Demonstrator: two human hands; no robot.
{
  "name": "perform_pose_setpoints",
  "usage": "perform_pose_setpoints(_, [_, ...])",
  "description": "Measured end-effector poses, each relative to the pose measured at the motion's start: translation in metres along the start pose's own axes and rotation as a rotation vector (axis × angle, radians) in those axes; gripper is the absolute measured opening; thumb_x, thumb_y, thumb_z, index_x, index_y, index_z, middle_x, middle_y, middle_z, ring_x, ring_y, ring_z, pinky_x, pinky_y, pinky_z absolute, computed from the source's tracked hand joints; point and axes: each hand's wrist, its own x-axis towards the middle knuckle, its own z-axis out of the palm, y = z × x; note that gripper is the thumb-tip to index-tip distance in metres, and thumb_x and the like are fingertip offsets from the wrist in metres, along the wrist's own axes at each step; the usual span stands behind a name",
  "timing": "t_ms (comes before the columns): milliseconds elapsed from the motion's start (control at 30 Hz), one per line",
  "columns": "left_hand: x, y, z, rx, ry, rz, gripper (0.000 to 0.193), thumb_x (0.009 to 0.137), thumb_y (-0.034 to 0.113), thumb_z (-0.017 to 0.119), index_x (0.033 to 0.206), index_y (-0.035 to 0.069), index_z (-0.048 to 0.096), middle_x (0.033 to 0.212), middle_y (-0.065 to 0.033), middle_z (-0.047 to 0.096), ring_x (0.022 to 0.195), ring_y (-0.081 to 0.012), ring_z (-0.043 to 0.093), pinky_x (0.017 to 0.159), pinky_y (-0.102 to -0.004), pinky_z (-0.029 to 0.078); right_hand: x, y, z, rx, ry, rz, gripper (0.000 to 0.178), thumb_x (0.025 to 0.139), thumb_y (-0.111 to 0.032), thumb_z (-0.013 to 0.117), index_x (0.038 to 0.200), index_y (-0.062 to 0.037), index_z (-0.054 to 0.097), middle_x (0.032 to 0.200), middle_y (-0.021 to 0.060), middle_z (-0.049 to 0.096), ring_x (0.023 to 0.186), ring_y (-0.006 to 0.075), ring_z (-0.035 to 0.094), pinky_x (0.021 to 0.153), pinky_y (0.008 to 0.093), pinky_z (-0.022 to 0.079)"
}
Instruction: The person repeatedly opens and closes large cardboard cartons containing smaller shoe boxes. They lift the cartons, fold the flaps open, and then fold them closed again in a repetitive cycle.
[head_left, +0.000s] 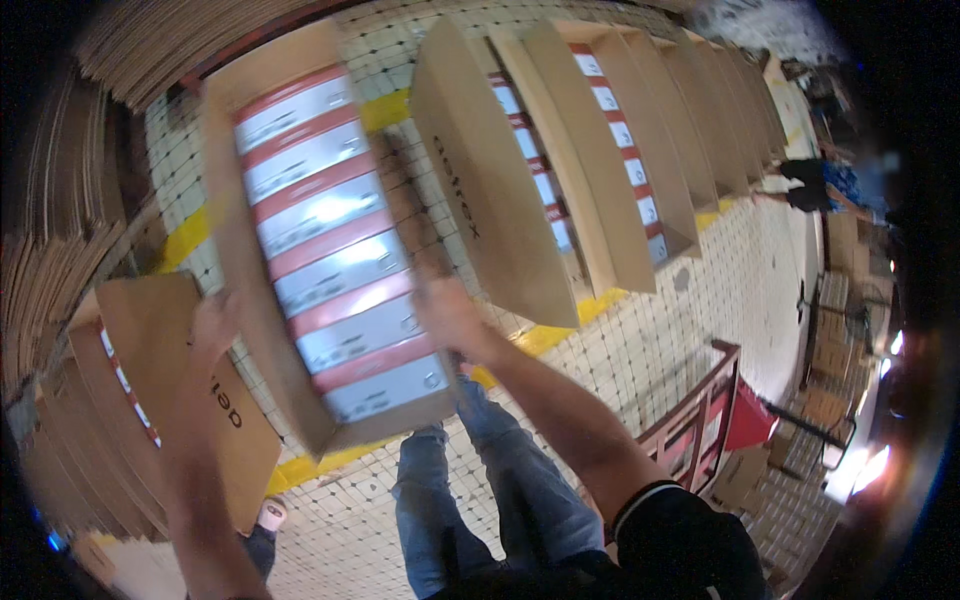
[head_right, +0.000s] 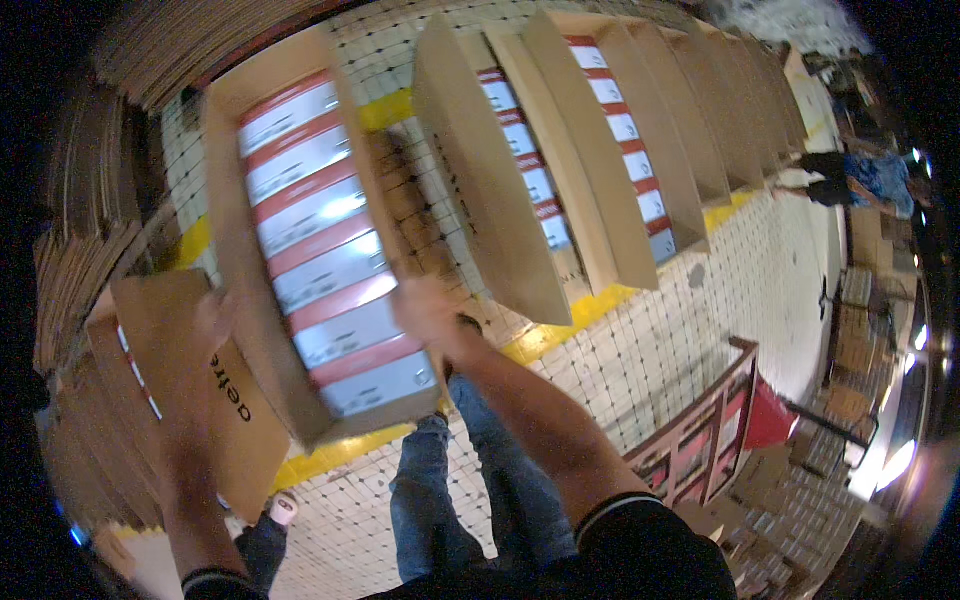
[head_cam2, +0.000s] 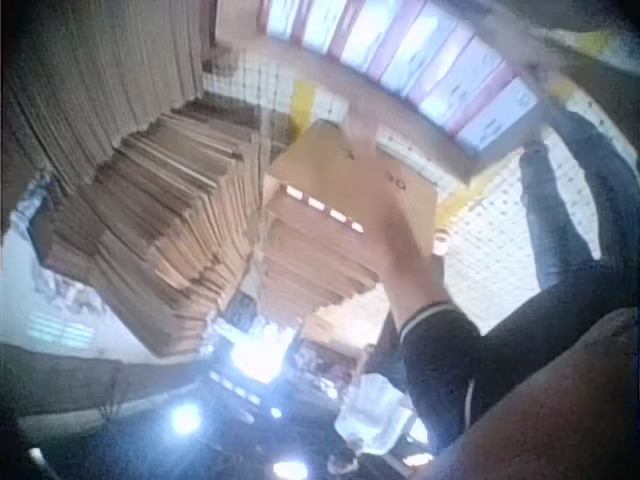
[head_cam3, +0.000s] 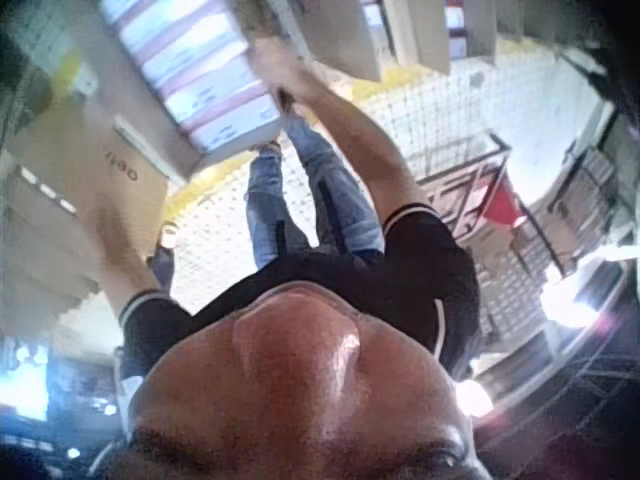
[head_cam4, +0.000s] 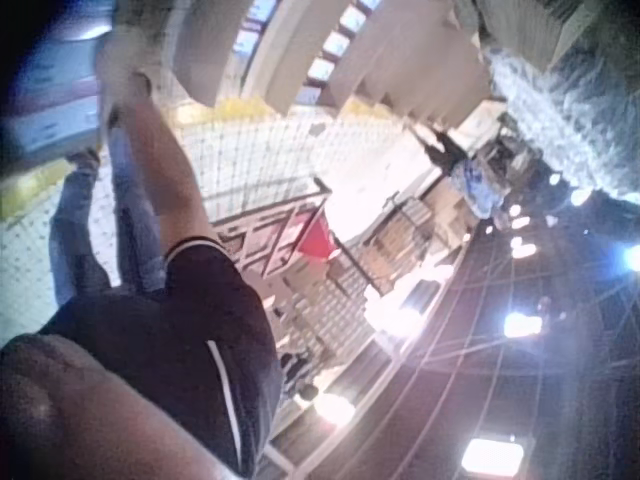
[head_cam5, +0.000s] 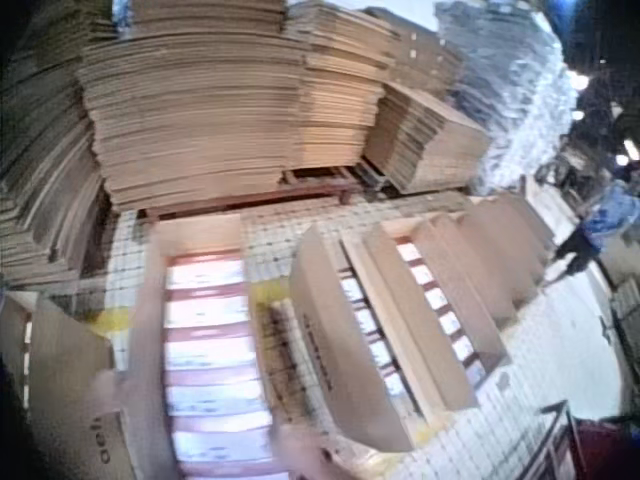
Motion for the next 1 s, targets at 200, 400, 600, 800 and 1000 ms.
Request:
perform_pose_setpoints(200, [-0.151,-0.17,-0.101,-0.006,0.111,-0.328,0.043,0.095,0.036,0.051,0.105,-0.004,0.064,0.088,-0.0251,0.066,0.085,-0.0378,0.065,0.074,-0.0474,0.05,-0.027,-0.12,0.145,0.169,-0.285,-0.232,0.031,0.087,-0.014,0.047,0.103,0.0033,0.067,0.094,0.0294,0.067,0.086,0.0419,0.068,0.077,0.0539,0.053])
perform_pose_setpoints(400, [-0.217,-0.267,-0.05,0.613,0.251,-0.41,0.045,0.098,0.035,0.044,0.1,-0.006,0.063,0.091,-0.0268,0.067,0.086,-0.0434,0.068,0.074,-0.0486,0.054,-0.074,-0.151,0.283,0.469,-0.318,-0.247,0.058,0.089,-0.028,0.056,0.138,0.0004,0.044,0.11,0.0264,0.064,0.095,0.0431,0.065,0.083,0.0495,0.052])
perform_pose_setpoints(600, [-0.251,-0.243,-0.007,0.108,0.147,-0.664,0.044,0.098,0.034,0.048,0.123,-0.002,0.052,0.118,-0.0185,0.058,0.102,-0.0298,0.058,0.083,-0.0412,0.05,-0.069,-0.101,0.253,0.435,-0.469,-0.368,0.048,0.097,-0.038,0.053,0.133,-0.0076,0.052,0.114,0.0162,0.066,0.101,0.035,0.063,0.087,0.0431,0.05])
perform_pose_setpoints(800, [-0.291,-0.002,0.166,-0.239,0.415,-0.323,0.032,0.09,0.014,0.06,0.119,0.0,0.056,0.116,-0.0142,0.061,0.104,-0.0254,0.057,0.094,-0.0388,0.043,-0.157,0.109,0.078,0.273,0.28,-0.165,0.024,0.094,-0.019,0.056,0.111,-0.0063,0.067,0.108,0.0137,0.069,0.098,0.0284,0.066,0.087,0.0382,0.052])
perform_pose_setpoints(1000, [-0.281,0.315,0.308,-0.884,-0.155,-0.411,0.037,0.092,0.02,0.066,0.12,0.001,0.051,0.112,-0.0184,0.06,0.099,-0.0247,0.062,0.081,-0.0347,0.052,-0.142,0.287,-0.066,-0.036,0.602,0.266,0.07,0.084,-0.03,0.07,0.141,-0.0049,0.038,0.133,0.0236,0.047,0.121,0.0411,0.048,0.097,0.0467,0.043])
